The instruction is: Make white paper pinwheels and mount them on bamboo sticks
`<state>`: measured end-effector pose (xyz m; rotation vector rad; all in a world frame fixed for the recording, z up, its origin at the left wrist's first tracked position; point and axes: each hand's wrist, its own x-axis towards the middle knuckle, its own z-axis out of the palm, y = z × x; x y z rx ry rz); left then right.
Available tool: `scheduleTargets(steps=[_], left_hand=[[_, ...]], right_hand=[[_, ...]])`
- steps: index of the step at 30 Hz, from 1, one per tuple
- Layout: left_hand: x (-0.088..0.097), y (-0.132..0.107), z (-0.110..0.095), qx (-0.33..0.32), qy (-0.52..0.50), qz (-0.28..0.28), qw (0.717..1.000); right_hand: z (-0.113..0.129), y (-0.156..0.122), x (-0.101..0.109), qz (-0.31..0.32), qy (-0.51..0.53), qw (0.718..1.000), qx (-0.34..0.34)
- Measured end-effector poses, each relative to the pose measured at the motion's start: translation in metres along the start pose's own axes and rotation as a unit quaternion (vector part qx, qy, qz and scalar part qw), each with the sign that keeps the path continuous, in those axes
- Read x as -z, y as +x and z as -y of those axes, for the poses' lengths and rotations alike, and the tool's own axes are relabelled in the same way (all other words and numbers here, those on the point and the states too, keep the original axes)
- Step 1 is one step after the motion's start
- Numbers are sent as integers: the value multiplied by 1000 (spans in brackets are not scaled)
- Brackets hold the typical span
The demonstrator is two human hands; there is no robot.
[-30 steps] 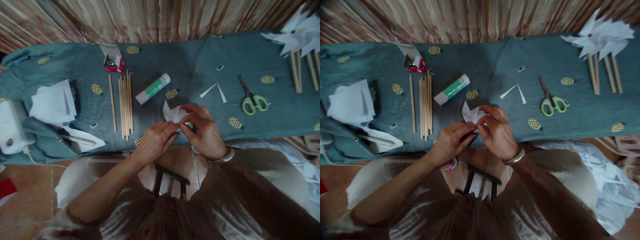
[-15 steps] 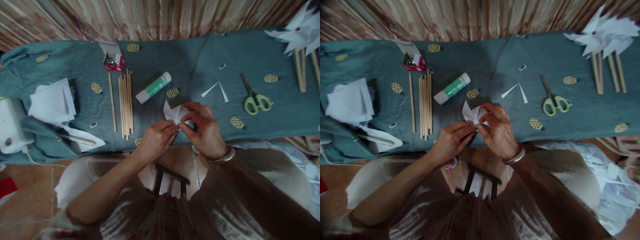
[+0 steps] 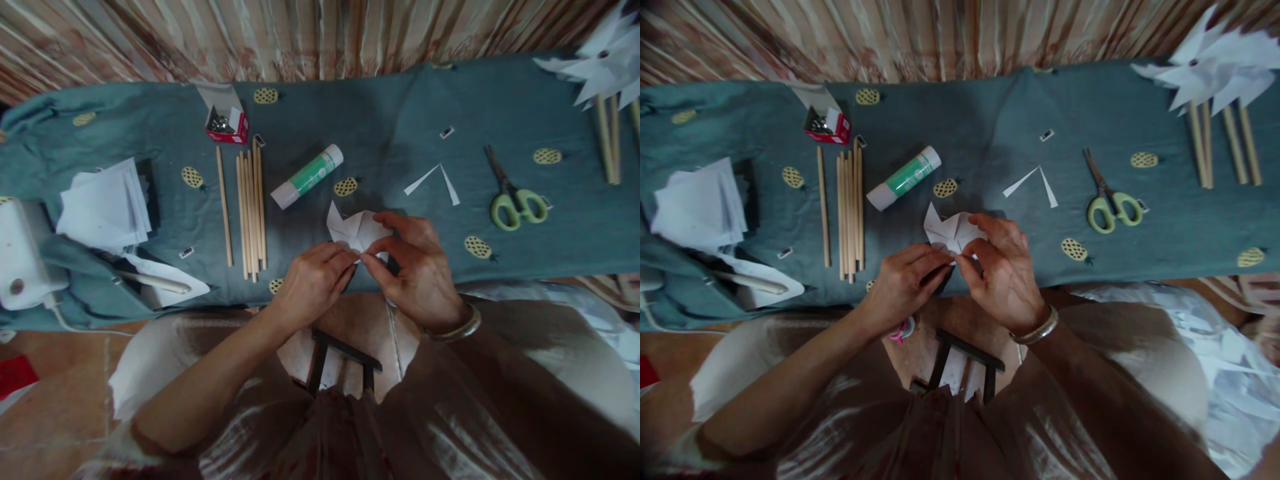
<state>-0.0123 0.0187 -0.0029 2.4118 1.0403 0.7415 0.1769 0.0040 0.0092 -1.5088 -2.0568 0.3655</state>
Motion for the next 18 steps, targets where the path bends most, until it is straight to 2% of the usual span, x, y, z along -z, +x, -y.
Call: scheduleTargets(steps=[7, 18], left_hand=[[-1, -1, -1, -1, -7, 5, 1000], [-1, -2, -1, -44, 53, -8, 998]], right_hand=[[-1, -1, -1, 2, 19, 1000, 1], [-3, 2, 0, 15, 21, 1000, 17]])
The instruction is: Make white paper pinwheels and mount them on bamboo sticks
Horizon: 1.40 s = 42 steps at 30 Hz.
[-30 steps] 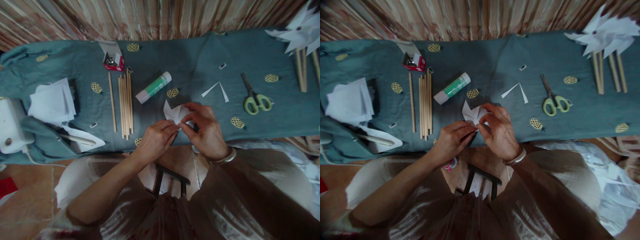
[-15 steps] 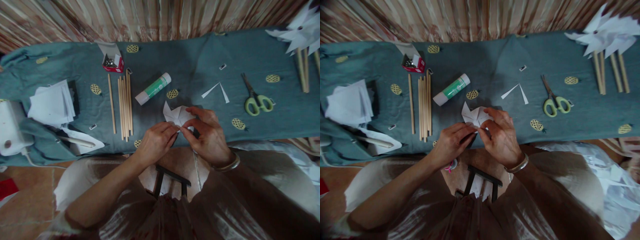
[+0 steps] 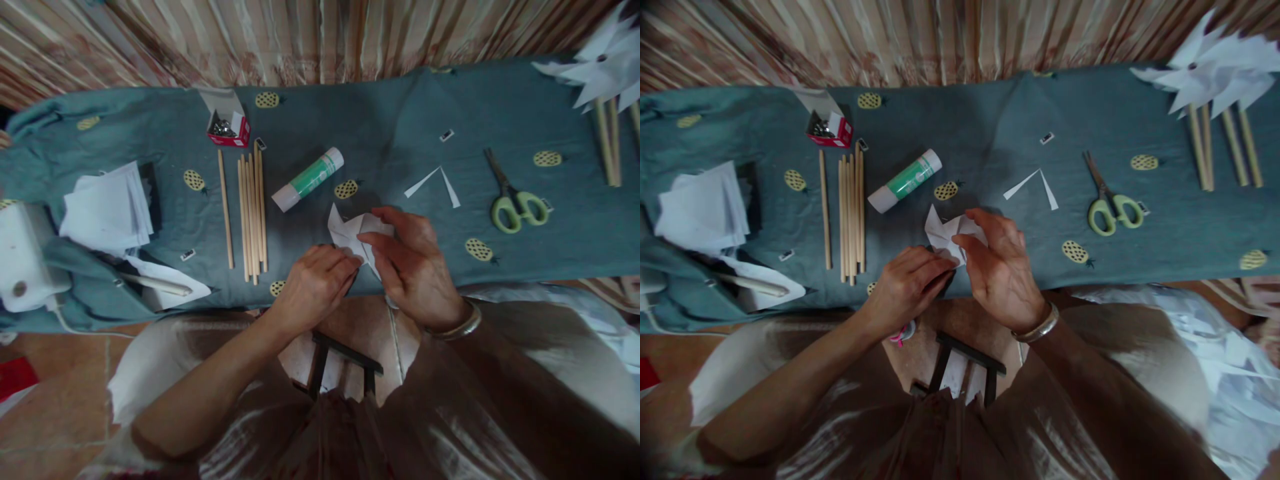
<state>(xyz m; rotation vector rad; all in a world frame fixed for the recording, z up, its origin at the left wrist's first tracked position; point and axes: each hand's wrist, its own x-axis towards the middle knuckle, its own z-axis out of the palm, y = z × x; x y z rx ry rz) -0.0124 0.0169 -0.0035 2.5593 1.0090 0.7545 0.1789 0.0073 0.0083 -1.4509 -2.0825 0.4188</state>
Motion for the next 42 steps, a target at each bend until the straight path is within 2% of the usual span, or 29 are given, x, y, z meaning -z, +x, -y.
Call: scheduleTargets(steps=[8, 24, 42], left_hand=[[-1, 0, 1, 0, 2, 5, 1000], [0, 0, 0, -6, 13, 6, 1000], [-1, -1, 1, 4, 11, 25, 1000]], right_hand=[[-3, 3, -8, 11, -27, 999, 26], [3, 15, -4, 44, -109, 991, 55], [-11, 48, 3, 161, -47, 985, 37]])
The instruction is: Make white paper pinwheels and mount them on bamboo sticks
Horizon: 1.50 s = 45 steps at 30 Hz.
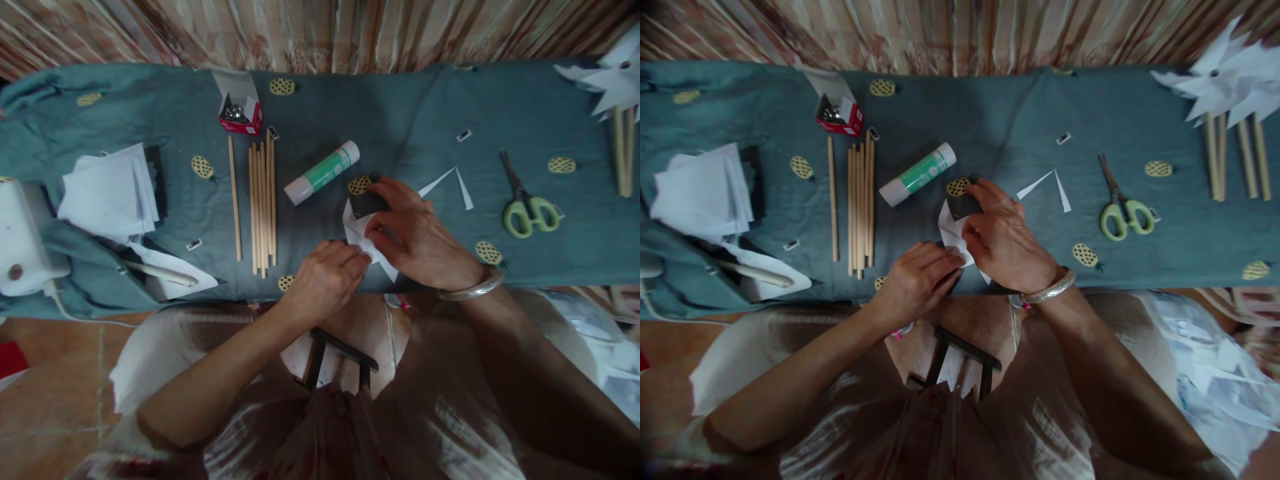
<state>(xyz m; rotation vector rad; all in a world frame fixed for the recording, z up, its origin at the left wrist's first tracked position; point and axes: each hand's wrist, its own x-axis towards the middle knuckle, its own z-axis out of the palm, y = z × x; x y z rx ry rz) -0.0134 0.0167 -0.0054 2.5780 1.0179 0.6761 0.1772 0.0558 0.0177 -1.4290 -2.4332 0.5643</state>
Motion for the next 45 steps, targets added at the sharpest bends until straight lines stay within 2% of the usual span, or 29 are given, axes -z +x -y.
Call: scheduleTargets(steps=[6, 15, 22, 28, 32, 39, 45], left_hand=[[1, 0, -1, 0, 1, -1, 1000], [1, 0, 0, 2, 2, 1, 1000], [0, 1, 0, 8, -5, 5, 1000], [0, 1, 0, 17, -13, 17, 1000], [1, 0, 1, 15, -21, 5, 1000], [1, -3, 2, 8, -24, -18, 1000], [-1, -3, 3, 19, -43, -15, 999]], right_hand=[[0, -2, -1, -3, 11, 1000, -19], [-2, -1, -3, 4, 4, 1000, -8], [14, -4, -2, -2, -76, 997, 24], [23, -7, -7, -9, -41, 999, -1], [21, -11, -7, -23, -33, 999, -12], [10, -26, 5, -53, 33, 998, -22], [7, -34, -2, -78, 2, 996, -36]])
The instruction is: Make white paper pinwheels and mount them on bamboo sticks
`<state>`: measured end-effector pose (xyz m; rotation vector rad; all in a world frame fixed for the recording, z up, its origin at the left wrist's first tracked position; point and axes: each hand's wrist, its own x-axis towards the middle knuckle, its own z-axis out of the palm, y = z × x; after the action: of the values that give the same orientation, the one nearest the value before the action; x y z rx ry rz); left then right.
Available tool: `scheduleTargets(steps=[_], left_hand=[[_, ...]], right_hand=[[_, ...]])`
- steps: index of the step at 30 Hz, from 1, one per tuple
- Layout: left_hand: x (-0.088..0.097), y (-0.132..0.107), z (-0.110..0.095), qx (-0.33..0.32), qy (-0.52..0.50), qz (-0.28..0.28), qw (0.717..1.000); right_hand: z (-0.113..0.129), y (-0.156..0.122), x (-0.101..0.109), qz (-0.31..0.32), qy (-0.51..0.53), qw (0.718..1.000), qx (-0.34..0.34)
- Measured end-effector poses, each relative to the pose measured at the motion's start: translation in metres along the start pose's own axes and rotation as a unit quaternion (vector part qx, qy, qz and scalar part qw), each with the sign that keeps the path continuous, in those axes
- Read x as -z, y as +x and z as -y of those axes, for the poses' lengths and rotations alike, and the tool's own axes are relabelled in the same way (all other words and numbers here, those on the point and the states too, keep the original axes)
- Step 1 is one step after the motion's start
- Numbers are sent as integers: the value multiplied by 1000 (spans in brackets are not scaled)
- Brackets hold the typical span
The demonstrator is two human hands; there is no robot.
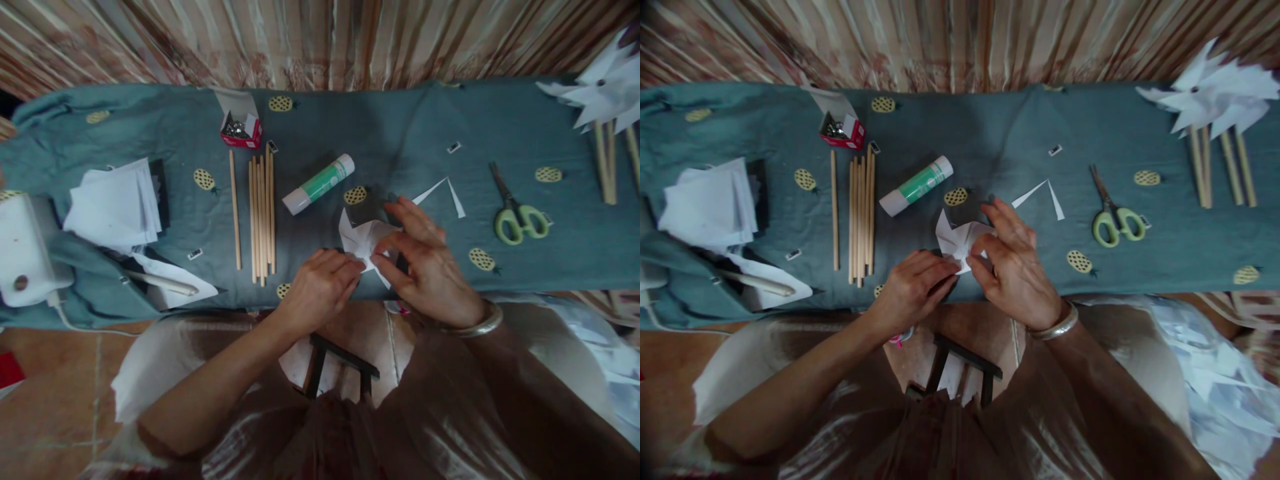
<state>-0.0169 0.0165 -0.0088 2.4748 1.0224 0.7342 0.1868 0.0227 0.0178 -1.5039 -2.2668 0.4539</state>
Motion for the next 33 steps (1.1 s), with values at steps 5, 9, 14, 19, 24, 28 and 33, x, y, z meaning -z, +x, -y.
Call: scheduleTargets(steps=[5, 9, 14, 19, 24, 28, 33], left_hand=[[0, 0, 0, -1, -6, -12, 1000], [1, 0, 0, 4, -7, -7, 1000], [2, 0, 0, 1, -11, -15, 1000], [4, 2, -1, -2, 6, -10, 1000], [5, 2, -1, -7, 25, -8, 1000], [4, 2, 0, -10, 20, -16, 1000], [4, 2, 0, -8, 7, -22, 1000]], right_hand=[[3, -3, -4, -3, -14, 1000, 6], [4, -4, -1, 3, -10, 1000, 7], [7, -4, 1, 17, -12, 1000, -5], [7, -4, -1, 32, -10, 999, -19], [6, -3, -2, 34, -7, 999, -24], [8, -2, -3, 35, -18, 999, -26], [9, -2, -4, 28, -15, 999, -29]])
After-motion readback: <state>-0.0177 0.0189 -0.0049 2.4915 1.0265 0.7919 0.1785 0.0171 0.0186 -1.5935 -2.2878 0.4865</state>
